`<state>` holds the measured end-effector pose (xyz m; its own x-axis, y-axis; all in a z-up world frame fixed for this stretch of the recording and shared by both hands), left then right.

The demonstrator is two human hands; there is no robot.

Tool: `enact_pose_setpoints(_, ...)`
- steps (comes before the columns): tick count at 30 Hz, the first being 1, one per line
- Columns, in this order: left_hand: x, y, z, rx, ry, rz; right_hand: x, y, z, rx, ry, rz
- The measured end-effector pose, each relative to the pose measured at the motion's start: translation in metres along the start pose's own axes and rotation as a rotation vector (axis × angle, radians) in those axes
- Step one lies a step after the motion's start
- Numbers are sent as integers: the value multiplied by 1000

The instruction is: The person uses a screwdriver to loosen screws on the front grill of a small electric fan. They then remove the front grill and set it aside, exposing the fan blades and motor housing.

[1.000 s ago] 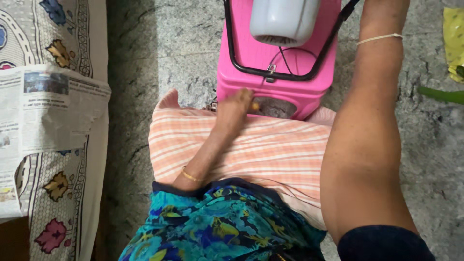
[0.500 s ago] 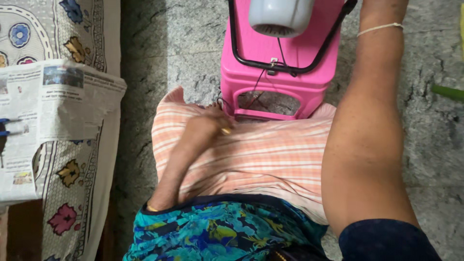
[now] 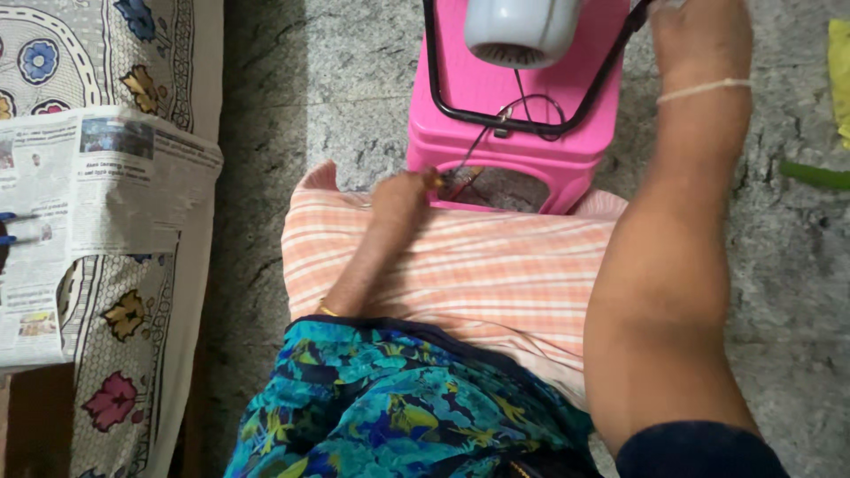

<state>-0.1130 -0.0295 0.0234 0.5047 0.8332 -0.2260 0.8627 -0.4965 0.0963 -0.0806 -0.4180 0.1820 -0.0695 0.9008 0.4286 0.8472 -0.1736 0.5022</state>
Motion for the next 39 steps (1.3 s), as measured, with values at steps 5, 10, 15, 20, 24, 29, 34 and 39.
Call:
enact_pose_setpoints(5, -17, 10, 50, -11, 11, 23, 44, -37, 38, 531, 238, 123)
enact_pose_setpoints(10, -31, 24, 45, -160, 20, 94, 111, -69, 33, 599, 332, -112)
enact_pose_setpoints(15, -41, 46, 36, -265, -18, 7, 101, -73, 22, 511, 163, 20)
enact_pose_setpoints(20, -41, 70, 35, -281, -65, -56, 80, -56, 28, 277, 75, -61)
enact_pose_setpoints(24, -38, 67, 26, -349, -318, -65, 78, -38, 87, 390, -52, 3)
enact_pose_setpoints(29, -36, 64, 11, -300, -336, -95, 75, -26, 137, 454, 194, 163)
enact_pose_setpoints(34, -52, 49, -27, -452, -211, 14, 58, -14, 103, 357, -107, 82)
enact_pose_setpoints(39, -87, 45, -75, -622, -274, 243, 48, -7, 36, 163, -255, 90)
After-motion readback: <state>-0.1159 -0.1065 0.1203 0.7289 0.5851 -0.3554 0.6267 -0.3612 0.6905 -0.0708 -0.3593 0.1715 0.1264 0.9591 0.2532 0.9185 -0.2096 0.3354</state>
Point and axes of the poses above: each hand's wrist, its own y-axis towards the middle knuckle, its own z-axis out of the palm, x = y × z, the point moved 6 cm from there along y, towards the middle knuckle, and after that the axes turned 3 degrees about y, right-handed, at the moved point
